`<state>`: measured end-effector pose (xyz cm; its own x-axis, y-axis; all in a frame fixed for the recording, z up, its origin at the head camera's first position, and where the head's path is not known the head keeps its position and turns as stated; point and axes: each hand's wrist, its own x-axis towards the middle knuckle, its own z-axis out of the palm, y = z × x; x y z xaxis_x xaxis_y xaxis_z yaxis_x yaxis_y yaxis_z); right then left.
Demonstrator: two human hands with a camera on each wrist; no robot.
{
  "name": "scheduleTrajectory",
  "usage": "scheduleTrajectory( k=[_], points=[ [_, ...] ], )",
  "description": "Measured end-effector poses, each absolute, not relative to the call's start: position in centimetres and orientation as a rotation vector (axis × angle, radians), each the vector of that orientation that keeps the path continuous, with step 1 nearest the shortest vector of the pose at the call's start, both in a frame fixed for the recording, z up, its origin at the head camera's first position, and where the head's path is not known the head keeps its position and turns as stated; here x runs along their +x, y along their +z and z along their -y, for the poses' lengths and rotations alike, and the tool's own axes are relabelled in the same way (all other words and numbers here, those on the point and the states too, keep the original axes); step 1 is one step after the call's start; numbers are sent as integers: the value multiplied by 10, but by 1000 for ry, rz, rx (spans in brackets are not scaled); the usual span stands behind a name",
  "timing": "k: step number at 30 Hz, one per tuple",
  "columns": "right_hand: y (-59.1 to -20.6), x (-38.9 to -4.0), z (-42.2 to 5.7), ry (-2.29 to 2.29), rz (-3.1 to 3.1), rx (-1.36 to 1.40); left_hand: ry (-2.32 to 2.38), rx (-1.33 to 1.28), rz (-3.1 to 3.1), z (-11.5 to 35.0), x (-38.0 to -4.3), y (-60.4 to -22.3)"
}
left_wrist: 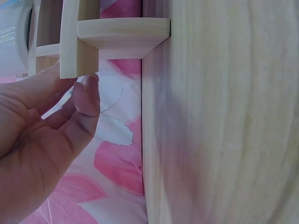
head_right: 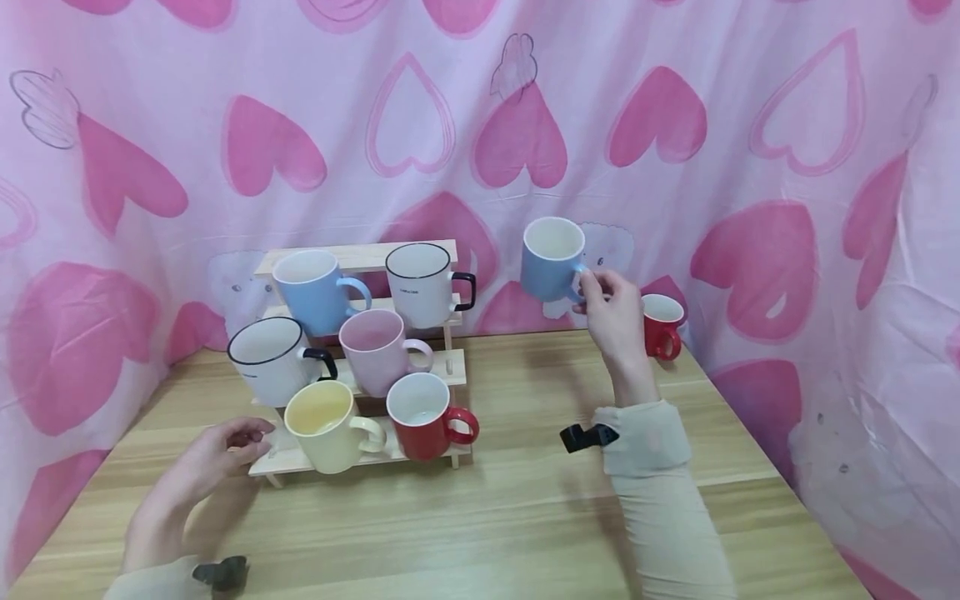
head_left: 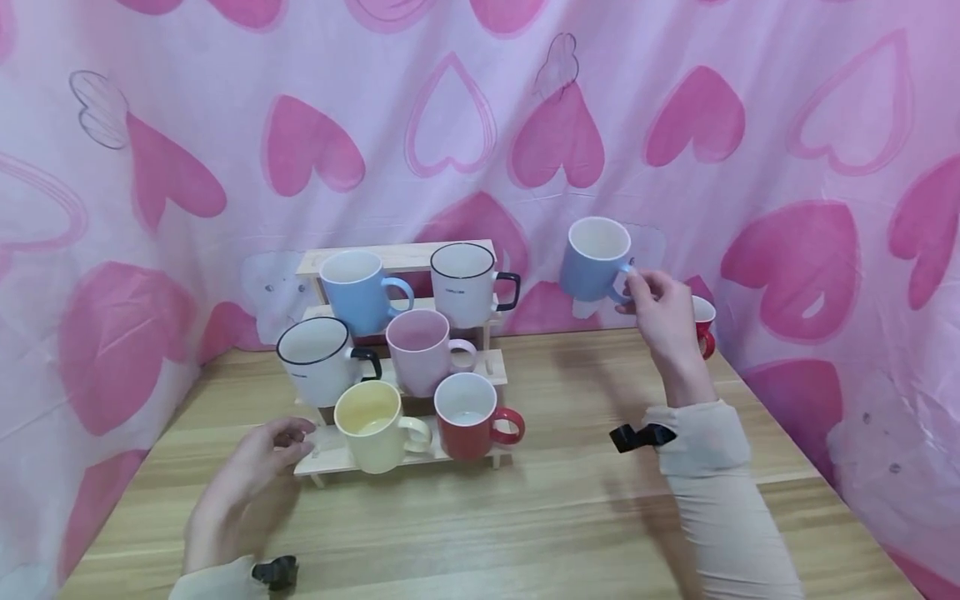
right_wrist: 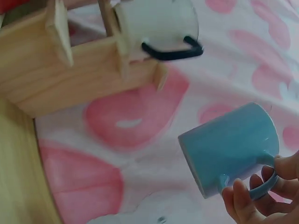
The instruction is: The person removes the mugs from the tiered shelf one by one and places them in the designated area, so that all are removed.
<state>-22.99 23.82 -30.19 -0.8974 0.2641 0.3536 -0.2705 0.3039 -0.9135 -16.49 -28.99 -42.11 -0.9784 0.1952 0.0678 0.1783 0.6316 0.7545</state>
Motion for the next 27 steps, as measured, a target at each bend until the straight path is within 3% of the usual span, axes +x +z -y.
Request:
scheduleTrajectory(
  k=[14, 22, 27],
  points=[
    [-393, -254, -270, 1375, 2325, -406, 1247, 257, -2882, 281, -165, -421],
    [-432, -269, -284, 1796, 2126, -620, 1231, 256, -2892, 281, -163, -424],
    [-442, -273, -296, 1811, 2075, -675, 1180, 291, -2925, 280, -166, -421]
  ],
)
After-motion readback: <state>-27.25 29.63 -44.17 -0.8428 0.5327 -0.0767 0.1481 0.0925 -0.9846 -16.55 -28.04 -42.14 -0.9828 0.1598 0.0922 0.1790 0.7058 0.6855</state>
